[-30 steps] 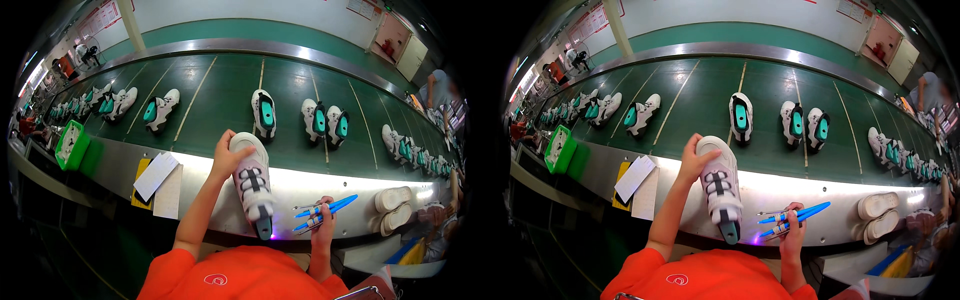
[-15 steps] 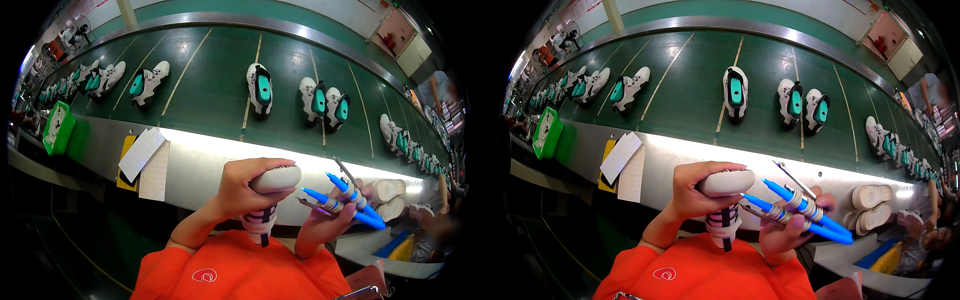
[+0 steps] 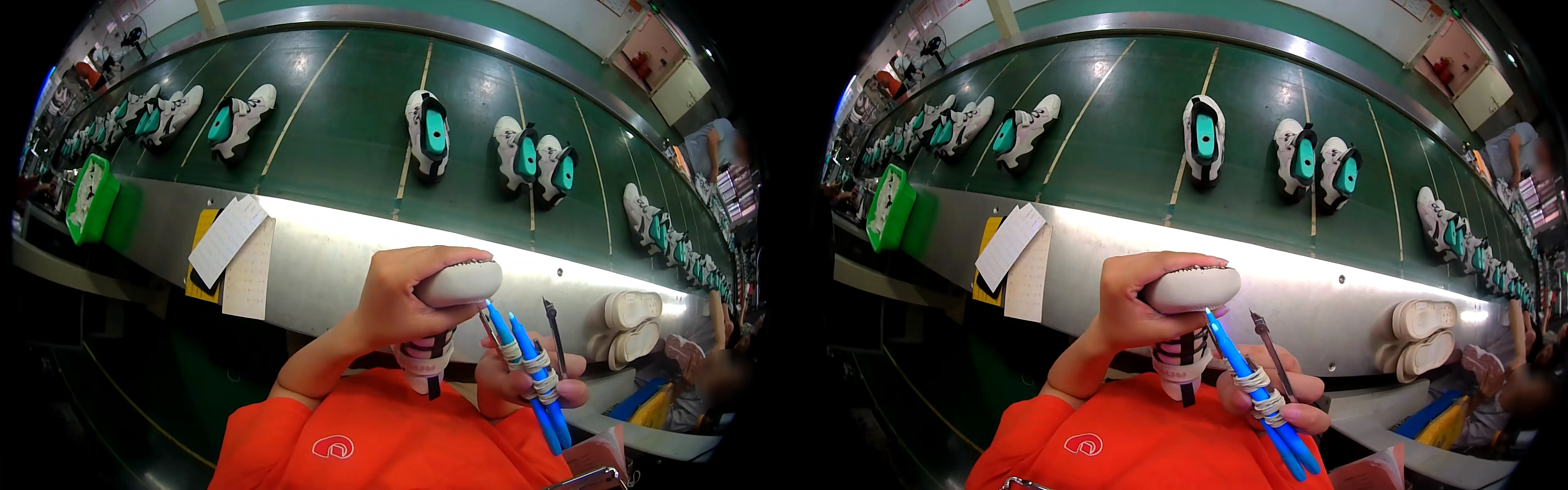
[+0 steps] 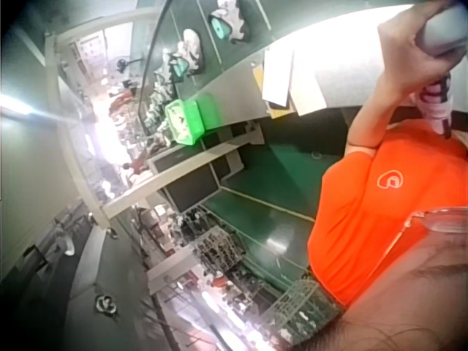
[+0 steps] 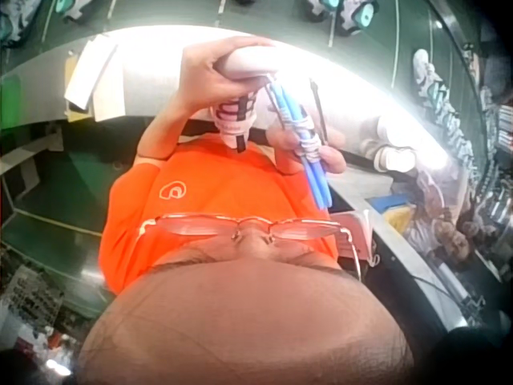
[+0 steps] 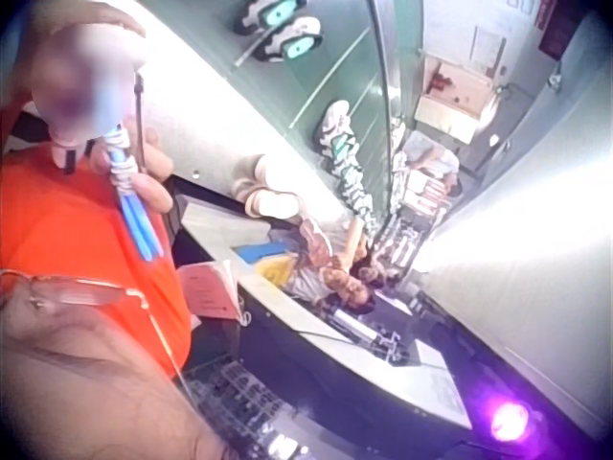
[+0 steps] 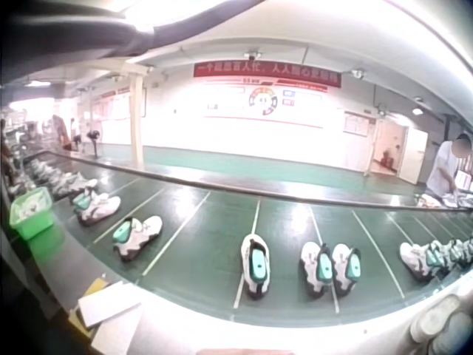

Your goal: The person inspects white and teal sneakers moving along a factory conveyor belt. They pick up individual shoes, examine the soles and uppers, and use a blue UV light to check specific areas. The person also writes on a paper checklist with a pen while monitoring the production line.

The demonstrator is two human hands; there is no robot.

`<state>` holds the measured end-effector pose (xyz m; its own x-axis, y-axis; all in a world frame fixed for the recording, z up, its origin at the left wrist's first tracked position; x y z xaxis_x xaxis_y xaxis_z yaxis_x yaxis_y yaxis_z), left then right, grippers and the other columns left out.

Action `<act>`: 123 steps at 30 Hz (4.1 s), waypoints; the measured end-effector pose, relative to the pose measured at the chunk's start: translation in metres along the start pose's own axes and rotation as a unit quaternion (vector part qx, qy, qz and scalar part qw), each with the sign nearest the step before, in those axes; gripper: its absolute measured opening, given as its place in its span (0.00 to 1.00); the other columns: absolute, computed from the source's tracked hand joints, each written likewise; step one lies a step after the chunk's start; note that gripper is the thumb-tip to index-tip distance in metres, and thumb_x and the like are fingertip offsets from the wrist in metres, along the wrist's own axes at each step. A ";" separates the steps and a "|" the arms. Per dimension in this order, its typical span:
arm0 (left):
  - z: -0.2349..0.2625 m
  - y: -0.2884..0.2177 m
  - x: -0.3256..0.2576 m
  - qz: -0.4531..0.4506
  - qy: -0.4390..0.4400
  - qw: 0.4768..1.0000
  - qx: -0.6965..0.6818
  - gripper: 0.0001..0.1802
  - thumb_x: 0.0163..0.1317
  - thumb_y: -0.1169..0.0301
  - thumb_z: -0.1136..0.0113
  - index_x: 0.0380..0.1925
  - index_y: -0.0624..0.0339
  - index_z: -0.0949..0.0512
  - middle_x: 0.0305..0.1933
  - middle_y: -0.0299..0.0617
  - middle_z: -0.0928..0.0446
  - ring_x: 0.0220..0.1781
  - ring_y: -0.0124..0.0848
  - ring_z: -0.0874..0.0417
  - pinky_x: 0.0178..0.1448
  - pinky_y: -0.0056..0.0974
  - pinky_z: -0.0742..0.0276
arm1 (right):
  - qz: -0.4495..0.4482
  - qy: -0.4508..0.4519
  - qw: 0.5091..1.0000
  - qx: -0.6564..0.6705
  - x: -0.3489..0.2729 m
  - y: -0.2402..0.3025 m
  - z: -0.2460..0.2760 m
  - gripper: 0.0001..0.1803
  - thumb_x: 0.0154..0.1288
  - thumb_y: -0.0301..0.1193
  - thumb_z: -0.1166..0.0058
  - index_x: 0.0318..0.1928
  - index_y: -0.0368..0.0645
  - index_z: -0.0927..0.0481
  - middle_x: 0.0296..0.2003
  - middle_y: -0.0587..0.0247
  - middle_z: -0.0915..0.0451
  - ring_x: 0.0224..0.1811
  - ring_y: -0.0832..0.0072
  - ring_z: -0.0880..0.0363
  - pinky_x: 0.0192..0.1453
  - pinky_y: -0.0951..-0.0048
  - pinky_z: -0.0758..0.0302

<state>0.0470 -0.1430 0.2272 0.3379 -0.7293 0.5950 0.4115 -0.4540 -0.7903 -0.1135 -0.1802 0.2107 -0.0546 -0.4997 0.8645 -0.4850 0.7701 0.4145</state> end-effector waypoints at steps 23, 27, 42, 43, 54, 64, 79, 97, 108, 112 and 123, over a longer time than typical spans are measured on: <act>0.006 0.028 0.015 0.069 -0.042 0.997 0.009 0.25 0.38 0.72 0.28 0.40 0.63 0.24 0.37 0.42 0.20 0.39 0.27 0.19 0.44 0.32 0.24 | -0.112 -0.109 0.976 -0.153 0.039 0.001 0.040 0.21 0.58 0.36 0.49 0.47 0.41 0.40 0.31 0.61 0.33 0.22 0.80 0.31 0.20 0.81 0.29; 0.054 0.109 0.035 0.210 -0.104 0.965 0.113 0.25 0.41 0.67 0.29 0.40 0.63 0.25 0.38 0.42 0.22 0.39 0.28 0.21 0.45 0.31 0.25 | -0.333 -0.089 0.938 -0.020 0.022 -0.012 0.043 0.19 0.59 0.40 0.49 0.40 0.42 0.39 0.28 0.62 0.36 0.17 0.81 0.34 0.10 0.84 0.37; 0.033 0.051 -0.131 -0.252 0.078 0.908 0.327 0.47 0.50 0.51 0.39 0.66 0.39 0.55 0.70 0.44 0.56 0.70 0.44 0.50 0.69 0.56 0.58 | -0.559 0.003 0.829 0.026 -0.034 -0.034 0.084 0.13 0.64 0.40 0.62 0.35 0.43 0.37 0.24 0.67 0.37 0.20 0.83 0.37 0.23 0.82 0.36; 0.025 0.044 -0.154 -0.388 0.161 0.807 0.416 0.43 0.53 0.54 0.41 0.65 0.34 0.55 0.71 0.39 0.58 0.71 0.41 0.51 0.70 0.57 0.61 | -0.566 0.003 0.824 0.018 -0.036 -0.036 0.085 0.12 0.64 0.40 0.62 0.35 0.43 0.37 0.24 0.67 0.37 0.20 0.83 0.37 0.23 0.82 0.36; -0.033 0.054 -0.154 -0.357 0.098 0.886 0.279 0.33 0.56 0.62 0.44 0.60 0.23 0.45 0.66 0.41 0.47 0.68 0.42 0.48 0.69 0.61 0.65 | -0.529 0.028 0.848 0.018 -0.018 -0.025 0.082 0.16 0.62 0.43 0.56 0.35 0.42 0.36 0.25 0.66 0.35 0.21 0.84 0.36 0.23 0.84 0.39; 0.018 -0.018 -0.041 -0.011 0.085 0.996 -0.022 0.45 0.31 0.69 0.26 0.55 0.49 0.37 0.61 0.53 0.47 0.65 0.52 0.44 0.66 0.56 0.54 | -0.434 0.099 0.894 0.044 0.032 0.019 0.038 0.24 0.60 0.50 0.52 0.34 0.40 0.38 0.20 0.62 0.33 0.18 0.81 0.36 0.21 0.82 0.37; 0.017 -0.018 -0.039 -0.020 0.061 0.998 -0.008 0.47 0.30 0.68 0.26 0.57 0.49 0.38 0.62 0.53 0.47 0.63 0.54 0.44 0.65 0.55 0.52 | -0.312 0.127 0.939 0.062 0.027 0.027 0.010 0.21 0.62 0.44 0.51 0.34 0.36 0.38 0.17 0.58 0.31 0.14 0.80 0.35 0.18 0.82 0.36; 0.019 -0.015 -0.041 -0.025 0.055 0.998 -0.010 0.49 0.30 0.67 0.25 0.57 0.49 0.38 0.62 0.52 0.47 0.64 0.54 0.44 0.65 0.56 0.52 | -0.310 0.118 0.939 0.092 0.023 0.024 0.009 0.17 0.61 0.40 0.50 0.32 0.40 0.38 0.20 0.59 0.31 0.15 0.83 0.33 0.18 0.87 0.35; 0.016 -0.016 -0.036 -0.012 0.065 0.998 -0.019 0.48 0.29 0.69 0.24 0.56 0.52 0.38 0.62 0.53 0.48 0.64 0.51 0.44 0.63 0.48 0.44 | -0.296 0.241 0.921 0.082 0.046 0.024 0.010 0.18 0.60 0.40 0.49 0.35 0.37 0.34 0.21 0.58 0.29 0.16 0.80 0.35 0.20 0.81 0.35; 0.020 -0.015 -0.027 -0.026 0.071 0.997 0.016 0.54 0.25 0.69 0.23 0.58 0.54 0.40 0.63 0.53 0.51 0.65 0.49 0.45 0.63 0.44 0.39 | -0.293 0.408 0.863 0.064 0.078 0.013 -0.013 0.15 0.59 0.36 0.49 0.37 0.37 0.32 0.23 0.59 0.26 0.16 0.78 0.34 0.22 0.78 0.35; 0.020 -0.012 -0.012 -0.013 0.050 0.997 0.057 0.60 0.21 0.64 0.21 0.60 0.56 0.45 0.63 0.51 0.48 0.63 0.42 0.39 0.62 0.39 0.38 | -0.263 0.508 0.819 -0.041 0.101 0.019 -0.035 0.14 0.59 0.36 0.50 0.38 0.38 0.33 0.26 0.60 0.30 0.24 0.78 0.34 0.27 0.78 0.38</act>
<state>0.0551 -0.1180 0.2326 0.2419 -0.7688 0.5920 0.5148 -0.4155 -0.7499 -0.0979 -0.2021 0.3163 0.9178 -0.2149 0.3340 -0.1465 0.5985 0.7877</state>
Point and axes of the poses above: each hand's wrist, its own x-axis towards the middle knuckle, its own z-axis out of the back of the hand, y = z × x, the point moved 3 cm from there along x, towards the middle knuckle
